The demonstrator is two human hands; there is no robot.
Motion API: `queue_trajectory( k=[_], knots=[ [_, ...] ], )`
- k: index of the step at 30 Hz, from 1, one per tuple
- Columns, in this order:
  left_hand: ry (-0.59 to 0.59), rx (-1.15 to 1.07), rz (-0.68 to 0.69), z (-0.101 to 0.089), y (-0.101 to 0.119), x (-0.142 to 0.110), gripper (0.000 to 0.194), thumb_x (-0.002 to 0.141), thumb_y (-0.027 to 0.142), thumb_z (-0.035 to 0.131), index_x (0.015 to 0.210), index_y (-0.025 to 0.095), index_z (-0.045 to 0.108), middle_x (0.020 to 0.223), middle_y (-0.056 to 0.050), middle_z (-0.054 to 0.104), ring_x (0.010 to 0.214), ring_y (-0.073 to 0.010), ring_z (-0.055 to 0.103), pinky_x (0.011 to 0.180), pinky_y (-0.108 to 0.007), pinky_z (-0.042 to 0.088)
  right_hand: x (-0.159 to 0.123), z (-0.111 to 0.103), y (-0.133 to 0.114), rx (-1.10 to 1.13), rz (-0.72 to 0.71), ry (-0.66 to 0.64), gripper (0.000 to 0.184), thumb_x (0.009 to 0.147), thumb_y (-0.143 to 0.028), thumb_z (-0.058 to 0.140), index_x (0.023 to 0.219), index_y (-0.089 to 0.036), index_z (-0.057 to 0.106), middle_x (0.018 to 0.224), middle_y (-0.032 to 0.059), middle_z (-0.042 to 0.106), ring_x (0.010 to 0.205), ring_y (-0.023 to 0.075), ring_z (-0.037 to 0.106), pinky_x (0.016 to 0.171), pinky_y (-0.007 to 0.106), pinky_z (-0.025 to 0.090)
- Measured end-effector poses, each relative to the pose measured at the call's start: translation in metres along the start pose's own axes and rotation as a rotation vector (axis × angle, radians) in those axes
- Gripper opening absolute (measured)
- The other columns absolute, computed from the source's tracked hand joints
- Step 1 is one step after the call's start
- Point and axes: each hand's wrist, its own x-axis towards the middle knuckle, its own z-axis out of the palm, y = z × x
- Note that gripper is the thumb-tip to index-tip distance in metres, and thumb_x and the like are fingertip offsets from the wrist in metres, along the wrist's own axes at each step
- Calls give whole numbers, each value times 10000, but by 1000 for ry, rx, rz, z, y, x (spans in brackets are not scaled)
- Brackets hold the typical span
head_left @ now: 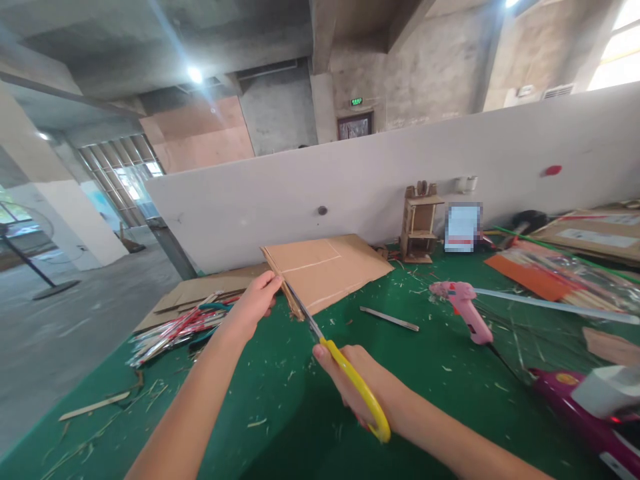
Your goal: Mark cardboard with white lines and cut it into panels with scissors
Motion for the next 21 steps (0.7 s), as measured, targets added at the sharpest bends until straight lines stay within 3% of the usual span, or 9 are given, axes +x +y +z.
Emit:
queue_trajectory(
  k=[10, 21],
  knots=[
    [-15, -10, -12, -1, 2, -2, 291, 838, 443, 489, 720, 206, 367, 612, 78, 191, 445, -54, 179, 423, -199, 101, 12, 5, 7, 135, 39, -31, 673, 784, -790, 205, 548, -201, 428, 424, -4, 433, 298, 124, 471, 293, 219, 341],
    [-49, -81, -15, -4, 2, -3, 257, 833, 411, 512, 743, 200, 395, 626, 73, 222, 452, -44, 189, 420, -183, 87, 2, 5, -12, 85, -35, -1, 567, 913, -598, 174, 520, -219, 327, 363, -27, 355, 326, 102, 437, 369, 206, 299]
  ],
)
